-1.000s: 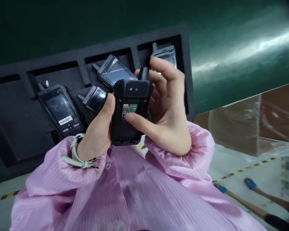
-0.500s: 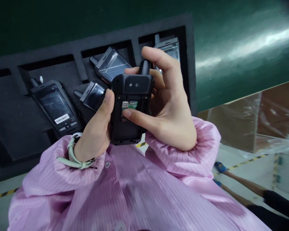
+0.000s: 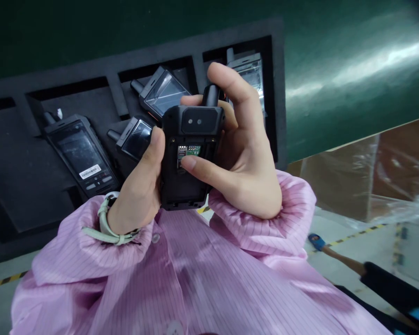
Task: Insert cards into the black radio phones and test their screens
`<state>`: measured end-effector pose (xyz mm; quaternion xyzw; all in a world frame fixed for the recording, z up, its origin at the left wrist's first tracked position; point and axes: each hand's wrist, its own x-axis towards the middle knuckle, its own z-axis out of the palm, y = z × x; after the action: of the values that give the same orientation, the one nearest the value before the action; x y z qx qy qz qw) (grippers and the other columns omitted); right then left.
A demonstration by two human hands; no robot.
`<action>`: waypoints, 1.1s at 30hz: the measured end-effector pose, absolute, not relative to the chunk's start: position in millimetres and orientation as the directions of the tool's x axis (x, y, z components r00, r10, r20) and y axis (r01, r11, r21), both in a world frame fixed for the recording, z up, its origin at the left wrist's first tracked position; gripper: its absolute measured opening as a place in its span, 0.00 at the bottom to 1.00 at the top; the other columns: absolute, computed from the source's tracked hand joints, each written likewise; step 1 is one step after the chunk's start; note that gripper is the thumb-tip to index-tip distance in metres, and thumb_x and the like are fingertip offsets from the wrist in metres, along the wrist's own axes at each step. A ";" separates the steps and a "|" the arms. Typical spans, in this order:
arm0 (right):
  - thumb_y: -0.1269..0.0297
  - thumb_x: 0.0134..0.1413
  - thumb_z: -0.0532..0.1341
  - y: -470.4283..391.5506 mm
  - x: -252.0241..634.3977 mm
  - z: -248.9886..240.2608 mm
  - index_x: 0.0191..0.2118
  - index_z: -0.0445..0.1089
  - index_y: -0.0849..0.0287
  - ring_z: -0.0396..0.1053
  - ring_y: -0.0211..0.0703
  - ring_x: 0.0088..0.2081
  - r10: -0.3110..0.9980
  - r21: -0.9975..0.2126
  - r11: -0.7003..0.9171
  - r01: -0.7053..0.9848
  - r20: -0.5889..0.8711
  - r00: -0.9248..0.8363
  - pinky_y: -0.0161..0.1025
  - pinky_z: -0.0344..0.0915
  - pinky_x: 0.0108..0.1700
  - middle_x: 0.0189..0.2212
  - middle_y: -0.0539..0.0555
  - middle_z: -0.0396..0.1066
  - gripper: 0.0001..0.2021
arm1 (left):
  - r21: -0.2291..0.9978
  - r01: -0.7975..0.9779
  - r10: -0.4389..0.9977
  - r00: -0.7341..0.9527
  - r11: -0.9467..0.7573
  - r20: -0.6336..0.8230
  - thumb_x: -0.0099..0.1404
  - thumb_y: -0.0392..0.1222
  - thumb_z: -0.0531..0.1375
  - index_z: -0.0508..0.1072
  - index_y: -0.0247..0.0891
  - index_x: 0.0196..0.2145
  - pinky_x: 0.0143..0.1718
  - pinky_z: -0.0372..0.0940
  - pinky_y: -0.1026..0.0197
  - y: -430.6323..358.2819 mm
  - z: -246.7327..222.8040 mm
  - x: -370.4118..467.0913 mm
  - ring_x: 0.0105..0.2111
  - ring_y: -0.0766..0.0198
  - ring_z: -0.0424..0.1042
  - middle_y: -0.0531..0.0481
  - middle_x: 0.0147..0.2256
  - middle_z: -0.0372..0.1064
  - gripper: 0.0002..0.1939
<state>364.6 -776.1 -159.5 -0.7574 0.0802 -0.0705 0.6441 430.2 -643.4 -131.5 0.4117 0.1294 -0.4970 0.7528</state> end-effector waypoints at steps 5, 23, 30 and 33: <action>0.47 0.58 0.67 -777.0 361.4 -159.2 0.71 0.50 0.40 0.69 0.52 0.62 -0.195 -0.995 -0.102 -0.021 -0.001 0.981 0.48 0.77 0.56 0.64 0.52 0.64 0.39 | 0.514 0.850 -0.610 0.468 0.113 -0.640 0.76 0.55 0.25 0.60 0.47 0.71 0.64 0.54 0.36 -642.3 -133.8 430.0 0.73 0.44 0.43 0.53 0.64 0.67 0.39; 0.53 0.58 0.66 -766.3 364.2 -165.0 0.66 0.57 0.35 0.60 0.56 0.68 -0.302 -0.968 -0.247 0.046 0.122 0.945 0.52 0.73 0.64 0.68 0.48 0.57 0.32 | 0.444 0.876 -0.582 0.463 0.187 -0.669 0.78 0.46 0.33 0.59 0.50 0.71 0.65 0.55 0.42 -642.9 -133.0 429.3 0.73 0.47 0.41 0.56 0.66 0.64 0.31; 0.53 0.60 0.64 -765.7 364.6 -165.5 0.66 0.56 0.37 0.61 0.53 0.68 -0.303 -0.965 -0.257 0.053 0.133 0.944 0.48 0.72 0.64 0.69 0.48 0.56 0.31 | 0.426 0.882 -0.575 0.459 0.203 -0.677 0.79 0.46 0.38 0.59 0.49 0.72 0.66 0.58 0.44 -642.7 -134.0 428.6 0.73 0.47 0.46 0.55 0.66 0.66 0.28; 0.51 0.61 0.63 -765.6 364.2 -165.3 0.67 0.55 0.38 0.60 0.53 0.68 -0.293 -0.962 -0.268 0.050 0.131 0.947 0.48 0.73 0.63 0.68 0.49 0.57 0.31 | 0.434 0.875 -0.616 0.465 0.213 -0.636 0.79 0.46 0.37 0.59 0.48 0.71 0.66 0.57 0.44 -642.5 -133.4 428.5 0.73 0.49 0.47 0.56 0.64 0.68 0.29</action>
<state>364.2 -765.6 -165.3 -0.7833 0.0777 -0.1431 0.5999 428.5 -642.5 -133.4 0.3917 0.1657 -0.4899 0.7610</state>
